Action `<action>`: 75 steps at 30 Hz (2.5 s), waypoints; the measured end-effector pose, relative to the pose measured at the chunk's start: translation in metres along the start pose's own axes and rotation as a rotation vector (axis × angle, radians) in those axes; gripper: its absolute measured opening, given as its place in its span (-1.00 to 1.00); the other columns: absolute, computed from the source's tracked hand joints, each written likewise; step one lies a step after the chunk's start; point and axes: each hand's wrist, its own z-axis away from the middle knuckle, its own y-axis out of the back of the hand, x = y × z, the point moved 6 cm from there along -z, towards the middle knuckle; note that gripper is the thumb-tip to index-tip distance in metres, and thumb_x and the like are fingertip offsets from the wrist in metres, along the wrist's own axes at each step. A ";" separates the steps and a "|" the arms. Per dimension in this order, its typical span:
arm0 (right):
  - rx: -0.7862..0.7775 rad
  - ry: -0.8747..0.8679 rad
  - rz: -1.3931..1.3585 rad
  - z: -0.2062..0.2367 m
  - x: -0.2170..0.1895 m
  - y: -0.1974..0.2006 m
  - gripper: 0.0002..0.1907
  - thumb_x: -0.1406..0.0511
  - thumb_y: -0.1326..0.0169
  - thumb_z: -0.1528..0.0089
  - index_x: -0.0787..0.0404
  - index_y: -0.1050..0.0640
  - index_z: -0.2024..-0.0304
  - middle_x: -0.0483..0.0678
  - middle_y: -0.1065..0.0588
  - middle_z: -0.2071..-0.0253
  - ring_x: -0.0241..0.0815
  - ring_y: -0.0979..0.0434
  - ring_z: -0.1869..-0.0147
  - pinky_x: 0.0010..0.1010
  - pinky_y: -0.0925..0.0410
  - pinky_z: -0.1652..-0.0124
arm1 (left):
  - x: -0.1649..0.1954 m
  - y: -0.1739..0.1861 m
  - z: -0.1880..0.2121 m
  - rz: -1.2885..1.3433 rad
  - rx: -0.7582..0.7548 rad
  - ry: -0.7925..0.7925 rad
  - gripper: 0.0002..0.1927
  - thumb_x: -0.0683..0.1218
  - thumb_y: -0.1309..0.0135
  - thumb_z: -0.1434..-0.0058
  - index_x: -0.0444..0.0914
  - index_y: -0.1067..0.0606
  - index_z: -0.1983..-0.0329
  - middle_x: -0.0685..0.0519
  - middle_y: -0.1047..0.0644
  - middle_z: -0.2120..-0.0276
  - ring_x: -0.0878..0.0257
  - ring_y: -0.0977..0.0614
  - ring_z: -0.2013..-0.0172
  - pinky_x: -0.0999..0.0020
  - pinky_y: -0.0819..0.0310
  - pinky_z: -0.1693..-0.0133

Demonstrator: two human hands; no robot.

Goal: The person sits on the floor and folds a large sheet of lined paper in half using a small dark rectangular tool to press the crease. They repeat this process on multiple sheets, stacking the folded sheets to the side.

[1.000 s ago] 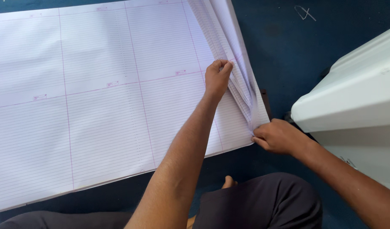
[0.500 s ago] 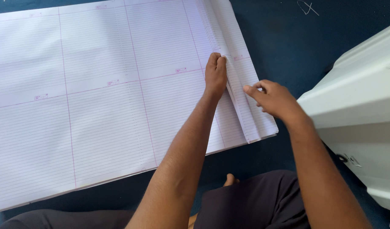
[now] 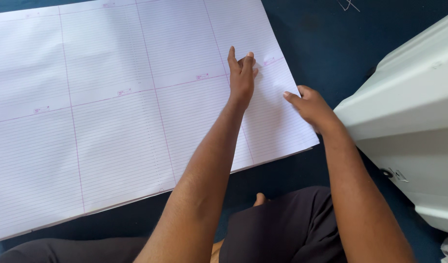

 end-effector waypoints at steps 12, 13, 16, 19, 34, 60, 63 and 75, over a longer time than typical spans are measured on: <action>-0.079 0.130 -0.198 -0.003 0.030 0.008 -0.46 0.31 -0.13 -0.20 0.32 -0.45 -0.24 0.17 -0.58 -0.03 -0.13 -0.57 -0.04 -0.41 -0.38 -0.03 | -0.009 -0.065 0.198 0.245 -0.588 0.381 -0.52 0.03 0.15 -0.45 -0.50 -0.51 -0.05 -0.28 -0.60 0.17 0.02 -0.63 0.25 0.21 -0.58 0.24; -0.089 0.172 -0.245 -0.002 0.028 0.007 -0.47 0.34 -0.10 -0.20 0.33 -0.47 -0.24 0.17 -0.59 -0.02 -0.12 -0.59 -0.03 -0.40 -0.40 -0.02 | -0.006 -0.069 0.229 0.314 -0.625 0.506 -0.52 0.07 0.12 -0.47 -0.47 -0.47 -0.10 -0.22 -0.57 0.14 0.03 -0.63 0.18 0.18 -0.59 0.15; 0.012 0.056 -0.180 0.003 0.036 0.015 -0.50 0.33 -0.09 -0.24 0.26 -0.47 -0.25 0.14 -0.60 0.02 -0.12 -0.64 0.04 -0.43 -0.44 0.04 | 0.008 -0.066 0.282 0.471 -0.528 0.706 -0.40 0.19 0.12 -0.48 -0.46 -0.35 -0.21 -0.22 -0.55 0.07 0.05 -0.64 0.08 0.16 -0.60 0.04; -0.079 0.106 -0.395 0.013 0.031 0.016 -0.51 0.37 -0.12 -0.22 0.32 -0.49 -0.22 0.12 -0.59 0.02 -0.17 -0.62 0.05 -0.46 -0.48 0.08 | 0.012 -0.044 0.287 0.683 -0.154 0.766 -0.32 0.24 0.10 -0.43 -0.38 -0.11 -0.28 -0.32 -0.48 -0.09 0.01 -0.60 -0.06 0.13 -0.54 -0.11; 0.005 0.067 -0.264 0.050 0.018 0.016 -0.54 0.38 -0.11 -0.26 0.28 -0.49 -0.24 0.14 -0.57 -0.02 -0.15 -0.61 0.06 -0.46 -0.46 0.11 | 0.049 0.231 0.312 0.920 0.697 0.270 -0.60 -0.11 0.07 -0.39 -0.38 -0.30 -0.23 -0.15 -0.47 -0.09 0.05 -0.57 -0.09 0.11 -0.55 -0.15; -0.045 0.058 -0.180 0.054 0.018 -0.014 -0.41 0.37 -0.09 -0.25 0.33 -0.37 -0.34 0.25 -0.50 -0.16 0.00 -0.54 -0.19 -0.32 -0.40 -0.12 | 0.259 0.614 0.380 -0.029 0.709 0.341 -0.45 -0.05 0.18 -0.43 -0.55 -0.20 -0.33 -0.48 -0.36 -0.20 -0.12 -0.53 -0.22 0.13 -0.52 -0.20; 0.005 0.038 -0.099 0.047 -0.001 -0.016 -0.39 0.32 -0.09 -0.27 0.31 -0.35 -0.38 0.29 -0.47 -0.20 0.06 -0.50 -0.24 -0.28 -0.35 -0.17 | 0.279 0.618 0.355 -0.409 0.618 0.524 -0.33 0.11 0.15 -0.42 -0.50 -0.25 -0.37 -0.56 -0.47 -0.14 -0.25 -0.50 -0.15 -0.03 -0.38 -0.08; 0.105 0.128 -0.012 -0.054 -0.107 -0.039 -0.27 0.18 -0.01 -0.38 0.52 -0.13 -0.44 0.53 -0.27 -0.31 0.24 -0.38 -0.35 -0.16 -0.30 -0.22 | 0.317 0.616 0.194 -0.876 0.572 0.535 -0.31 0.17 0.05 -0.38 -0.46 -0.31 -0.35 -0.48 -0.32 -0.26 -0.34 -0.33 -0.31 -0.22 -0.04 -0.33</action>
